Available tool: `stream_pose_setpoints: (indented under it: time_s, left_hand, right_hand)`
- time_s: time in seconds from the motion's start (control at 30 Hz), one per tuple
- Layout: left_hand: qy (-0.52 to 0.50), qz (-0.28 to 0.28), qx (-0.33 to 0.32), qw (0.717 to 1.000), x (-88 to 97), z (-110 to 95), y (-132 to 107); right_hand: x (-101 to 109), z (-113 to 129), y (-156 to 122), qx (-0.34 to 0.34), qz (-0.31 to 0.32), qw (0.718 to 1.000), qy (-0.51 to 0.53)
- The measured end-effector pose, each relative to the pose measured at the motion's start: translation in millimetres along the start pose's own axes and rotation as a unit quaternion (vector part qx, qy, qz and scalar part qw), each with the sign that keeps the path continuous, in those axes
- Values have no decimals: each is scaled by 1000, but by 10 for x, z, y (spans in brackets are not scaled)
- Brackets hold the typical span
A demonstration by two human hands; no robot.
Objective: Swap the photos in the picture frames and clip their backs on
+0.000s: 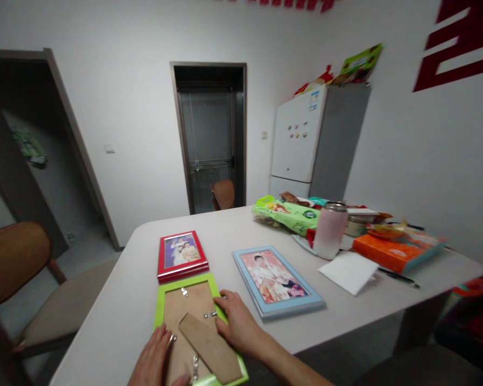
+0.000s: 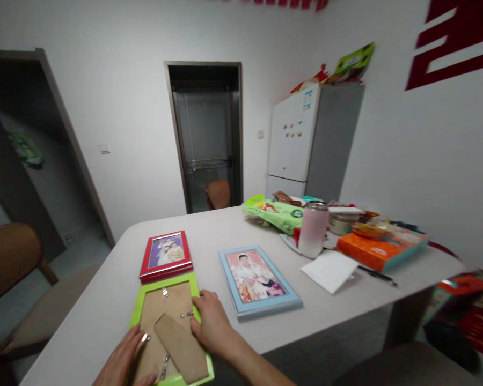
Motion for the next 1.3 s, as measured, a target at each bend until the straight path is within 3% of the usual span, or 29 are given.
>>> stream_pose_setpoints:
  time_s: [0.2,0.3,0.47,0.63,0.73,0.87,0.93,1.07,1.3]
  left_hand:
    - [-31,49,147,987,108,-127,-40]
    - [-64,61,183,979,129,-156,-32]
    - [-116,58,209,969,181,-140,-24]
    - [-155,41,251,955,204,-136,-28]
    - [-167,19,273,947,202,-129,-46]
    - [-162,17,279,946,167,-116,-74]
    - [-158,20,278,947,158,-111,-83]
    - [-154,23,274,949,171,-118,-86]
    - [-152,16,275,949,201,-136,-86]
  right_hand:
    - [-32,10,-4,-1,76,997,-15]
    - [-94,42,13,4,69,996,-48]
    - [-192,60,108,16,25,996,-81]
    - [-208,148,123,47,21,992,-118]
    - [-266,396,73,77,9,991,-114]
    - [-548,826,11,139,79,986,-41]
    - [-670,932,24,141,93,985,-43]
    - [-780,960,62,131,74,987,-54]
    - [-739,842,179,130,55,989,-42]
Point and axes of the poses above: each hand's wrist, its own y-axis towards the middle knuckle, its own x-axis out of the back of the hand, z = x × y, the point moved 5 cm from there along y, towards the middle knuckle, and after that the axes turned 13 degrees about -z, right-handed, at the moved point
